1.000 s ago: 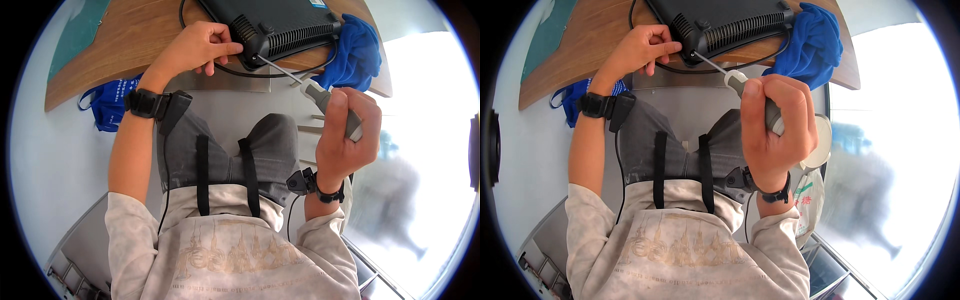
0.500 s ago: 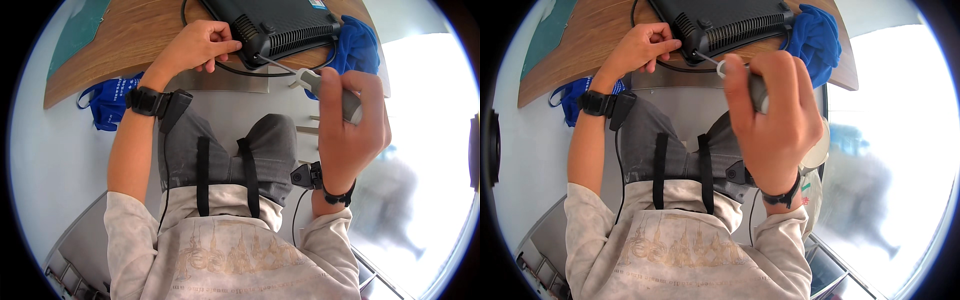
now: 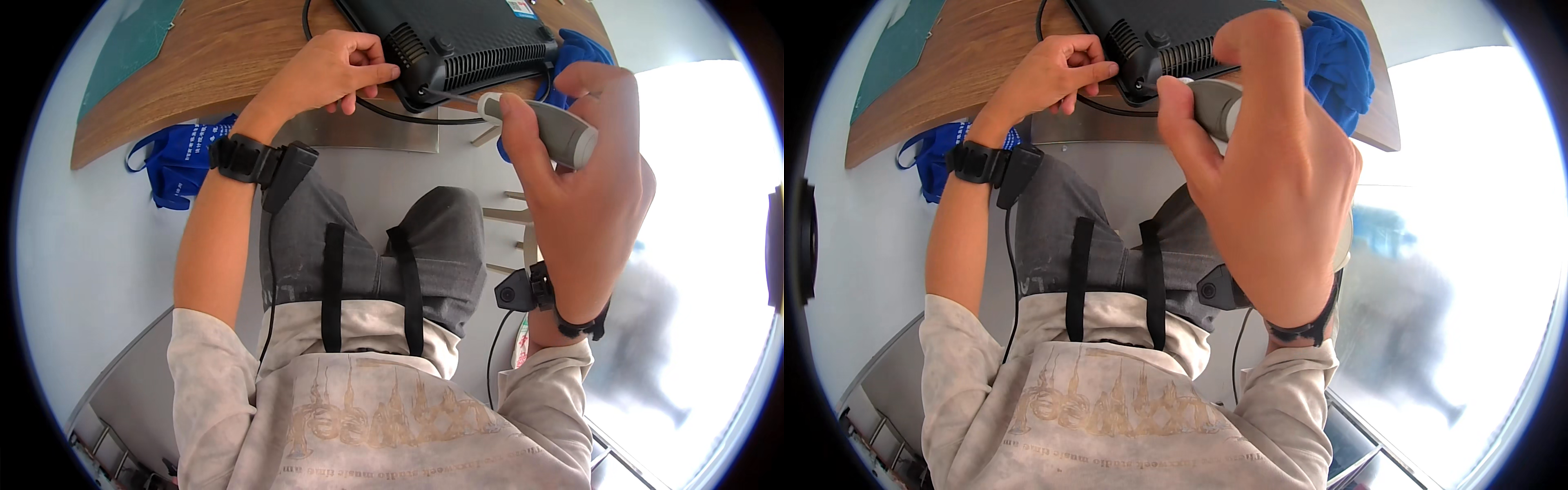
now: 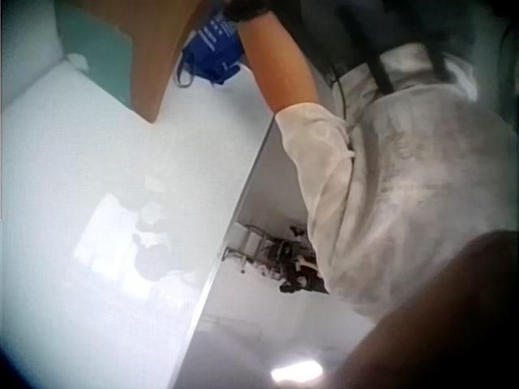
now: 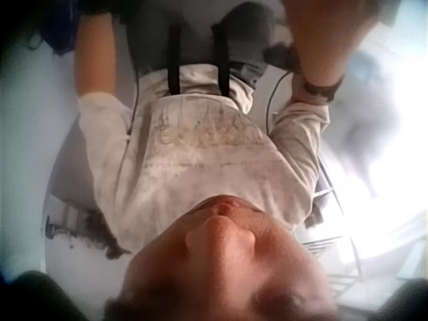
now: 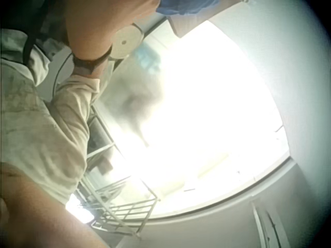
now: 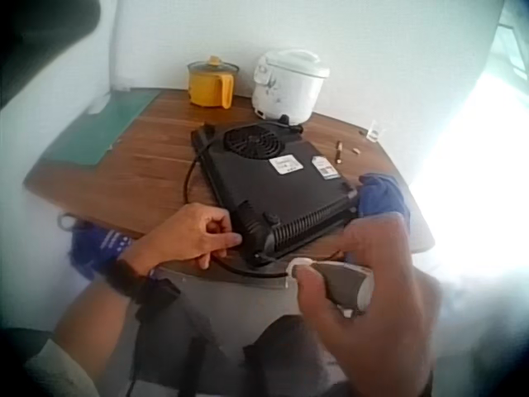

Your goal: The person uses a screwdriver to remove screws from the bottom of a black portable induction cooktop. They then lift off the top cover to reveal the internal components, including a large copper coil and circuit board, and place the cover on the table.

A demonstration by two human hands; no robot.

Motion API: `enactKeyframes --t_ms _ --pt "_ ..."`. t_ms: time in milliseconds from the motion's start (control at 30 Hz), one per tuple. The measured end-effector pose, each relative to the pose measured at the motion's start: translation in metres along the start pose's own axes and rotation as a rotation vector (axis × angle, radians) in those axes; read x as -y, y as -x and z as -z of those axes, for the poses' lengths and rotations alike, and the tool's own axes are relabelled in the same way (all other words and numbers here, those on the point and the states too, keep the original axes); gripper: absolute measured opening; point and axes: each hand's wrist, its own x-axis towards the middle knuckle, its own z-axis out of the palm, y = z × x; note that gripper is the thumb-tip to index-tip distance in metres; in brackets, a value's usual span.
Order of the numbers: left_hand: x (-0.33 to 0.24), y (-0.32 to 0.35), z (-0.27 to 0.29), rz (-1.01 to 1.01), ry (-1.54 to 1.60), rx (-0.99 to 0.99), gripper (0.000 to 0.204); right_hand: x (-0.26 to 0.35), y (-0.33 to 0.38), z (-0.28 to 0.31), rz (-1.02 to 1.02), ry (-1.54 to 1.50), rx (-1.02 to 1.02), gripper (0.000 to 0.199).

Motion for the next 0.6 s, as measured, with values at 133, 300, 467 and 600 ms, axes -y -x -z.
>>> enactKeyframes --t_ms 133,300,467,600 --pt "0.0 0.0 0.002 0.005 0.005 0.001 0.027 0.003 -0.008 0.008 0.076 0.01 0.079 0.042" --pt "-0.003 0.001 0.003 0.006 0.029 0.011 0.026 -0.007 -0.015 0.0 0.122 -0.056 0.012 0.041" --pt "0.0 0.0 0.003 -0.003 0.028 0.0 0.026 -0.008 -0.023 0.003 0.127 0.064 0.007 0.032" --pt "-0.003 0.001 0.004 0.0 0.035 -0.006 0.025 -0.019 -0.027 0.005 0.134 0.153 -0.01 0.031"
